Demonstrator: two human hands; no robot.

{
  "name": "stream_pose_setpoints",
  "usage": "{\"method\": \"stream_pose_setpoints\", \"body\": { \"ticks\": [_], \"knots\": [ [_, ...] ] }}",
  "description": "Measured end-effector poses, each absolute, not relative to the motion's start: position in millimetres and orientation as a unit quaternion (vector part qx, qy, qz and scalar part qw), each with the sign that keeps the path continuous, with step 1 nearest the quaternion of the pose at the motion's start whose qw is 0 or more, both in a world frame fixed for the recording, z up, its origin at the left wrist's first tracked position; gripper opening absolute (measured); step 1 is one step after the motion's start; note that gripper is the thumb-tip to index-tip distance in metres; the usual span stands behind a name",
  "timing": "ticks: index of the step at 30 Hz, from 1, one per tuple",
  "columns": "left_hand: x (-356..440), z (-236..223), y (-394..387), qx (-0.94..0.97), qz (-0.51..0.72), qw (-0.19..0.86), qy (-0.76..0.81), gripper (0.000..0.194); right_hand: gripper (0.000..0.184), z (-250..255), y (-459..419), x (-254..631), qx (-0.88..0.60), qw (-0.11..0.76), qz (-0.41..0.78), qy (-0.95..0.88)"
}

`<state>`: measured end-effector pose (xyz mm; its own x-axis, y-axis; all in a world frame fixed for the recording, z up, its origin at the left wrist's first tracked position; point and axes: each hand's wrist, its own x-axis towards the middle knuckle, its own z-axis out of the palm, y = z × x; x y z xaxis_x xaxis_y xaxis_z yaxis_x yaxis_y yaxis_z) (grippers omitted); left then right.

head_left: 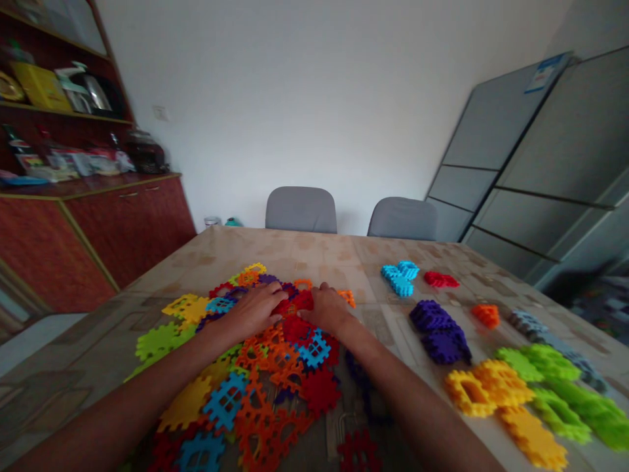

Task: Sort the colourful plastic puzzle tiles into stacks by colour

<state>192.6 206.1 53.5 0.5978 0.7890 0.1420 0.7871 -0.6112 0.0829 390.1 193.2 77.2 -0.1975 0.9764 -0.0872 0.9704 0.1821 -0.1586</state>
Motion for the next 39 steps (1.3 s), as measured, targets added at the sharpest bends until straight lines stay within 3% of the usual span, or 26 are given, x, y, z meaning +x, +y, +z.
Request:
{"method": "stream_pose_setpoints", "body": {
  "ticks": [11, 16, 21, 26, 39],
  "knots": [
    [177, 46, 207, 0.904, 0.115, 0.026, 0.412, 0.034, 0.032, 88, 186, 397, -0.609, 0.063, 0.094, -0.785],
    [176, 43, 208, 0.904, 0.119, 0.030, 0.410, 0.035, 0.025, 106, 157, 436, -0.494, 0.100, 0.159, -0.849],
    [173, 37, 209, 0.903, 0.119, 0.036, 0.410, 0.037, 0.061, 102, 85, 481, -0.346, 0.173, 0.282, -0.878],
    [172, 35, 206, 0.900, 0.134, 0.040, 0.412, 0.034, 0.079, 82, 22, 503, -0.411, 0.115, 0.345, -0.836],
    [163, 33, 210, 0.893, 0.194, 0.062, 0.402, 0.030, 0.080, 83, 14, 492, -0.451, 0.010, 0.307, -0.838]
  ]
}}
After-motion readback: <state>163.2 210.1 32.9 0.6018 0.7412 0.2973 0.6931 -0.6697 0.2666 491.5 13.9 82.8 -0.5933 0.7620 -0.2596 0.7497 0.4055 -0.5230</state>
